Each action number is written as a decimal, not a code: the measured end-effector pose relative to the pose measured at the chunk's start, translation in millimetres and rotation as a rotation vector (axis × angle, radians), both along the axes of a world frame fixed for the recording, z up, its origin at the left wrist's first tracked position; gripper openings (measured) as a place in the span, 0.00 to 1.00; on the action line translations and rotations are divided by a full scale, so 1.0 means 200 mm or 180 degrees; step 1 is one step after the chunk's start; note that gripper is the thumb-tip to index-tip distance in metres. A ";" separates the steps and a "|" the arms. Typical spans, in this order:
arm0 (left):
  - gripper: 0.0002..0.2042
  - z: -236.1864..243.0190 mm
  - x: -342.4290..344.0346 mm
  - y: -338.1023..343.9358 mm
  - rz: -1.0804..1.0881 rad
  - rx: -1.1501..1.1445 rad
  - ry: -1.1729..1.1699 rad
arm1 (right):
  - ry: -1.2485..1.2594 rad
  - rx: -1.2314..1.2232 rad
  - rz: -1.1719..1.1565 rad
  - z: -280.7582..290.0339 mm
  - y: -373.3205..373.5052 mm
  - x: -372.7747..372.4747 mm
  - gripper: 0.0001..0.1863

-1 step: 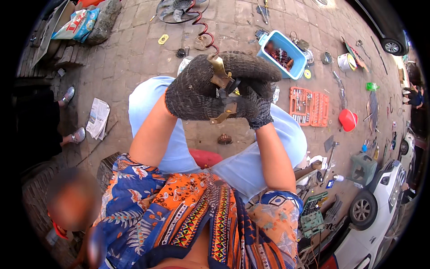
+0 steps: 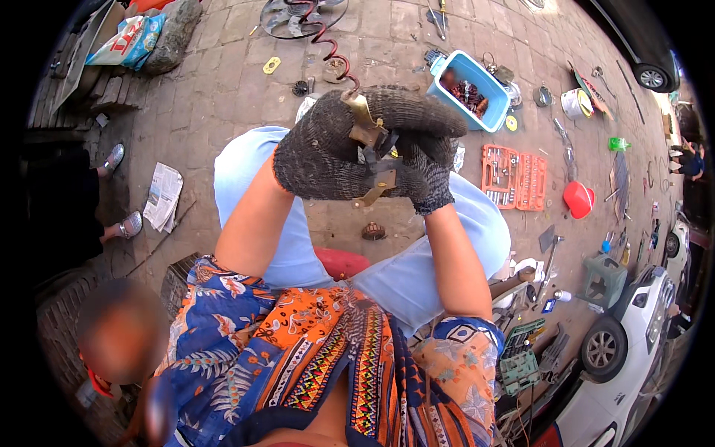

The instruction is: The person sits on a low stool and uses a screwdriver to disassemble a metal lock mechanism. They remove screws and separate the internal components, then use a hammer to tap parts of the mechanism. The person continues to manipulate the lock parts with their hands and tools throughout the clip.

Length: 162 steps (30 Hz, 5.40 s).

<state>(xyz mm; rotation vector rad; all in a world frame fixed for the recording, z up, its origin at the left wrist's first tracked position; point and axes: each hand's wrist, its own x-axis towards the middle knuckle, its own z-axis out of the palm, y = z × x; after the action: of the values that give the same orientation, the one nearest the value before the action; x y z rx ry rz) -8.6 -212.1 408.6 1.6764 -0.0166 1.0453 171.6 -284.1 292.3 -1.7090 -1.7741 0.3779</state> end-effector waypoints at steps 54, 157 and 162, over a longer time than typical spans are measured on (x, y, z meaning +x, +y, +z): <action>0.10 -0.10 0.16 0.18 0.1726 -0.1863 0.0502 | 0.0788 0.0724 -0.0603 0.23 0.19 -0.13 0.14; 0.24 -0.28 0.31 0.61 0.1429 0.0478 0.3050 | 0.2354 -0.0875 -0.0497 0.42 0.05 0.74 0.21; 0.27 -0.56 0.13 0.73 0.1001 -0.0056 0.2729 | 0.1882 -0.2124 -0.1044 0.05 0.05 0.79 0.19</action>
<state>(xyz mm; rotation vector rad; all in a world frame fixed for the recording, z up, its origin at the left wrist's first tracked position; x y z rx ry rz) 17.3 -66.9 295.6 2.0279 0.8283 0.4649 330.5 -274.8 302.9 -1.9906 -0.9616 1.2786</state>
